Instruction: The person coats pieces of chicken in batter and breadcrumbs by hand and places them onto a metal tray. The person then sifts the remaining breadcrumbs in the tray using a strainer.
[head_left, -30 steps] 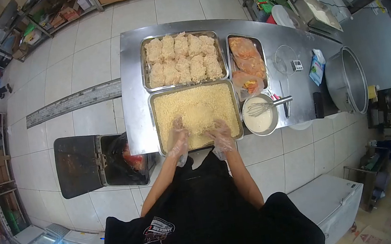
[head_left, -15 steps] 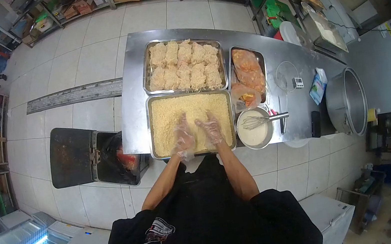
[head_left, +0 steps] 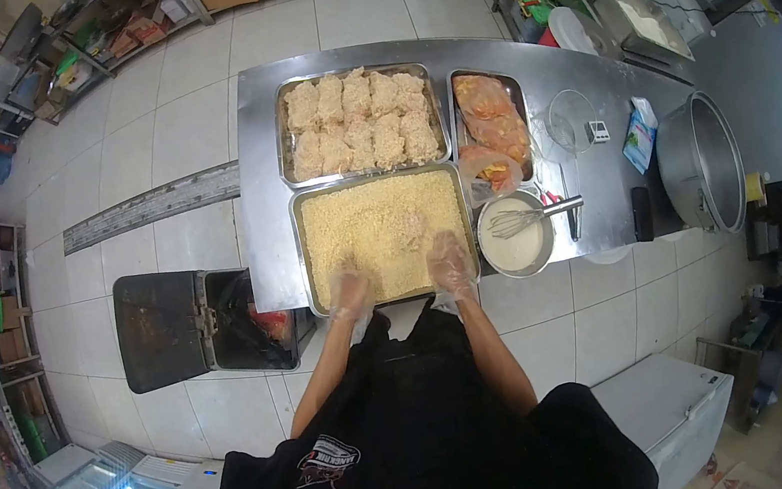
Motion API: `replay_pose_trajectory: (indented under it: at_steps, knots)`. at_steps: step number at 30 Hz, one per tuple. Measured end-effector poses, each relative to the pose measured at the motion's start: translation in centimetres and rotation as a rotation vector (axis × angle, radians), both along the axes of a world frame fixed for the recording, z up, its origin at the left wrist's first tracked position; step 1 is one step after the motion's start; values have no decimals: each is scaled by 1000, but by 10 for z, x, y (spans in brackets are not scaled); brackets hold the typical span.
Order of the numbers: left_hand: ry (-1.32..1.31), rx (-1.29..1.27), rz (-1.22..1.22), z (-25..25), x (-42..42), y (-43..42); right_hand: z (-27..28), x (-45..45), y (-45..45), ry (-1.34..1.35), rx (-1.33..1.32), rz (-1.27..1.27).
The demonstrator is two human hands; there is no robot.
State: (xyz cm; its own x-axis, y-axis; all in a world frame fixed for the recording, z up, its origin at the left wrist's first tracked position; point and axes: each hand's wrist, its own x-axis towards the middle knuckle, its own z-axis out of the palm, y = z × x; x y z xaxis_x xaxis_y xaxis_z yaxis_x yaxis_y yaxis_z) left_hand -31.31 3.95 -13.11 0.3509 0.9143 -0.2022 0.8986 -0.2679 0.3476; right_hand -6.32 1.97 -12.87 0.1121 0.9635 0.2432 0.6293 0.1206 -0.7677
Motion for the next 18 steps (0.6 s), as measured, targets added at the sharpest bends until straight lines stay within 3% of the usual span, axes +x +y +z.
replay_pose_trajectory:
  at_steps: [2,4,5,7,8,10,11,13,14,16,17,18]
  knots:
    - [-152,-79,54,32,13,4,-74,-5,-22,458,-317,-71]
    - [-22,-275,-67,61,27,12,-61,-13,-26,686,-467,-113]
    - [20,-337,-109,65,31,14,-10,-23,-23,887,-318,-140]
    - [-505,-463,117,47,29,8,14,-26,-21,1090,-159,-169]
    - [-765,-525,233,36,27,0,20,-22,-21,1060,-476,-186]
    - [-1287,-638,470,41,29,-9,29,-25,-29,1018,-788,-211]
    - [-1291,-636,460,44,31,-4,34,-30,-26,1084,-661,-209]
    - [-507,-435,157,117,45,16,53,-34,-17,1196,-412,-190]
    - [-511,-433,164,130,53,20,57,-25,-17,1192,-416,-183]
    - [-124,-325,66,142,77,21,55,7,-23,964,-166,-155]
    - [-125,-324,71,142,94,17,50,18,-22,963,-168,-149]
    - [-22,-12,-15,134,114,12,28,30,-19,789,-198,-214]
